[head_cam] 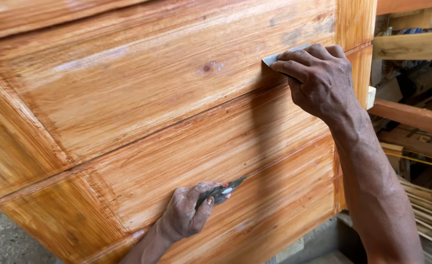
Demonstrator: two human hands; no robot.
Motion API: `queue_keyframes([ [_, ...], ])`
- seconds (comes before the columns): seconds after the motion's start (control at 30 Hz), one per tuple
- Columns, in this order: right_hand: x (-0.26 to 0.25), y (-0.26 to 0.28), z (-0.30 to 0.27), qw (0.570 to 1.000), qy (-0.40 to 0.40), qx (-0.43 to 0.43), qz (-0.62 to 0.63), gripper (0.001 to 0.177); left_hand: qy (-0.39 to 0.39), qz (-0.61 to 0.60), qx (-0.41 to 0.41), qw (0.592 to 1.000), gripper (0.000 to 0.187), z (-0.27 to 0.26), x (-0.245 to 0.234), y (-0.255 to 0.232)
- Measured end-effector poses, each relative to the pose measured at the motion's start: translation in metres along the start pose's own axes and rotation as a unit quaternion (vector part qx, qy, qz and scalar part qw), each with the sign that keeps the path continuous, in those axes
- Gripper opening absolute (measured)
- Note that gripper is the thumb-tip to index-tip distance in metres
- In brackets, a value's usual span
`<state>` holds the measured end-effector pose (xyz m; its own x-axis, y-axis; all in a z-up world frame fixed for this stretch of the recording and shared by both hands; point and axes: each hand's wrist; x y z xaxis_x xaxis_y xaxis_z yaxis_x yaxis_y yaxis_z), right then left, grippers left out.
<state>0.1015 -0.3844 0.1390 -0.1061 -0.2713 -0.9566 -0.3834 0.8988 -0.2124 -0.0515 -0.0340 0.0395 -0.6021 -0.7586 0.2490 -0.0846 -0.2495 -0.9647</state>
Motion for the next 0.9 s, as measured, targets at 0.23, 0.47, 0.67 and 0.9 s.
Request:
queue_keyframes([
  [0.23, -0.007, -0.015, -0.003, 1.000, 0.002, 0.002, 0.000, 0.019, 0.011, -0.015, -0.024, 1.000, 0.027, 0.004, -0.005, -0.001],
  [0.47, -0.001, -0.025, -0.016, 1.000, -0.001, -0.018, -0.006, 0.025, 0.010, -0.004, -0.010, 1.000, 0.029, 0.005, -0.003, 0.000],
  [0.67, 0.001, -0.045, -0.017, 0.999, -0.027, 0.024, -0.005, 0.010, 0.012, 0.001, -0.003, 1.000, 0.028, 0.002, -0.002, 0.003],
  [0.9, 0.000, -0.040, -0.018, 1.000, 0.002, -0.005, 0.000, 0.019, 0.007, -0.011, 0.006, 1.000, 0.027, 0.003, -0.003, 0.006],
])
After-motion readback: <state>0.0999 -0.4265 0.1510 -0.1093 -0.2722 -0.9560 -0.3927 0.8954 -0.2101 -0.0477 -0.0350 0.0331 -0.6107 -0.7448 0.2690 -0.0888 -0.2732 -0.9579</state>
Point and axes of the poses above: each hand's wrist, its own z-axis towards the middle knuckle, its own x-axis out of the palm, y = z × x
